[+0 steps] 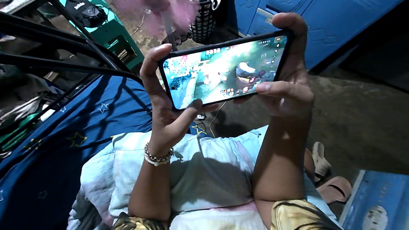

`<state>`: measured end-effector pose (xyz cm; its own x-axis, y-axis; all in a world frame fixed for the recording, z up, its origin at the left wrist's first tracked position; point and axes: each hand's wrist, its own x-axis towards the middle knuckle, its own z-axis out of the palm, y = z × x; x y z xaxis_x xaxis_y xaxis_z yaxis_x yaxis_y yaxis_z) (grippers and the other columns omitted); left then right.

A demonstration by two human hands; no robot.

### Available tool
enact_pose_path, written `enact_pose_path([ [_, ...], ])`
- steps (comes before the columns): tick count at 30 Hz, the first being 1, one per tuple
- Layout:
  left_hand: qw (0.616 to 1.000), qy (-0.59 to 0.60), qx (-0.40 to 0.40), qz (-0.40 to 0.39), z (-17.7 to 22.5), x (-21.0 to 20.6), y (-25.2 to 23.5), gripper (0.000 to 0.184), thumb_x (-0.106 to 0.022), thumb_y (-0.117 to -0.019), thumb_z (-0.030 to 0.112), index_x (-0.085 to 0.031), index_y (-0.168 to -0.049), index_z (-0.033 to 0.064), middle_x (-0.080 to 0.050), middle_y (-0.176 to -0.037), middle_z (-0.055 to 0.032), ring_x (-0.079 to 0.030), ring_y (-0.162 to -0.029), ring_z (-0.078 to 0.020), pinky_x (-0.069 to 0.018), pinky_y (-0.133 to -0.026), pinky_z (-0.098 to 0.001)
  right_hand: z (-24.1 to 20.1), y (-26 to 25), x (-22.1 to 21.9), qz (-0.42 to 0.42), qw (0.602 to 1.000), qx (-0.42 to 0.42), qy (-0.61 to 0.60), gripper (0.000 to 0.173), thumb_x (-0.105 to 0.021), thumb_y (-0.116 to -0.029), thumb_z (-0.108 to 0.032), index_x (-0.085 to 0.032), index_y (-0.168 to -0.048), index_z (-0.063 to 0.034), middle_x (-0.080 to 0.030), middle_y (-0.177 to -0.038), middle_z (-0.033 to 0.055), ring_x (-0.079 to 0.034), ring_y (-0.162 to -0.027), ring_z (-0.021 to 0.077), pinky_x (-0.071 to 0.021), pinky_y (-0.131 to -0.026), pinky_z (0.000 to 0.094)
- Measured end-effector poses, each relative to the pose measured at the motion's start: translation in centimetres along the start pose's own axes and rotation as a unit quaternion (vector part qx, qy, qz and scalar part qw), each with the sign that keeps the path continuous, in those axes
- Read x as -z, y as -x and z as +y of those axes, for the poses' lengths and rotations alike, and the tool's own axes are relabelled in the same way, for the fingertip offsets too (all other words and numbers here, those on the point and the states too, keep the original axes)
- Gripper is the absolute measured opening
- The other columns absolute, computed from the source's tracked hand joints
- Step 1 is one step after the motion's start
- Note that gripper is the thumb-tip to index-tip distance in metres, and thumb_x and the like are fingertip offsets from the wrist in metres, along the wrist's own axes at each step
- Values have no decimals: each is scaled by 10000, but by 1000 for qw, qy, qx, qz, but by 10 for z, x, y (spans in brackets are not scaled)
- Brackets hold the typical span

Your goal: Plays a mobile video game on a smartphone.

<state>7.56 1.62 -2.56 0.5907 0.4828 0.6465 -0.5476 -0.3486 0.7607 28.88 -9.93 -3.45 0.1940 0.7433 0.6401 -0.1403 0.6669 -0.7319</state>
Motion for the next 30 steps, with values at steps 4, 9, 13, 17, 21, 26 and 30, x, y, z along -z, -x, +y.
enact_pose_path([
  [4,1000,-6,3,4,1,-1,0,925,-710,-811,-83,-195,-1527,194,-421,-1443,-19,-576,-1247,-174,-628,-888,-349,1,0,1,-7,1000,3,-6,760,-719,-831,-25,-320,-1455,-192,-570,-1314,23,-668,-1106,200,-656,-775,376],
  [9,1000,-24,-2,7,0,-1,0,937,-732,-802,-69,-193,-1523,192,-422,-1444,-11,-572,-1247,-157,-616,-904,-326,-1,0,-1,-2,1000,1,-7,754,-718,-832,-16,-325,-1451,-192,-570,-1317,27,-673,-1113,206,-667,-736,381],
  [13,999,-33,-8,5,-1,-1,0,934,-738,-815,-52,-183,-1528,184,-427,-1444,-3,-575,-1243,-143,-606,-926,-313,0,0,0,-3,1000,1,2,765,-707,-826,-11,-317,-1458,-196,-567,-1316,22,-668,-1107,197,-660,-752,372],
  [17,1000,-30,-5,9,0,-1,0,931,-760,-822,-22,-191,-1526,197,-413,-1444,-1,-581,-1232,-146,-632,-870,-316,0,0,0,0,1000,2,9,764,-708,-827,-22,-317,-1461,-192,-570,-1315,14,-666,-1107,190,-652,-796,378],
  [21,1000,-19,-5,9,-1,-2,1,939,-762,-822,-36,-191,-1530,199,-411,-1448,-11,-588,-1227,-157,-640,-853,-324,0,0,0,1,1000,2,1,752,-712,-833,-22,-324,-1453,-195,-567,-1318,24,-674,-1101,206,-664,-745,387],
  [26,1000,-28,-7,9,-1,-2,0,942,-764,-816,-40,-189,-1527,186,-410,-1446,-12,-582,-1240,-156,-632,-885,-324,1,0,1,-4,1000,6,6,753,-722,-833,-38,-321,-1453,-187,-563,-1317,30,-669,-1104,209,-661,-733,380],
  [30,1000,-22,-6,10,-1,-2,0,940,-770,-815,-43,-195,-1521,191,-422,-1431,-17,-589,-1230,-166,-640,-870,-339,0,0,1,-2,1000,-3,3,758,-720,-832,-37,-316,-1452,-197,-564,-1309,44,-681,-1083,230,-667,-666,390],
])
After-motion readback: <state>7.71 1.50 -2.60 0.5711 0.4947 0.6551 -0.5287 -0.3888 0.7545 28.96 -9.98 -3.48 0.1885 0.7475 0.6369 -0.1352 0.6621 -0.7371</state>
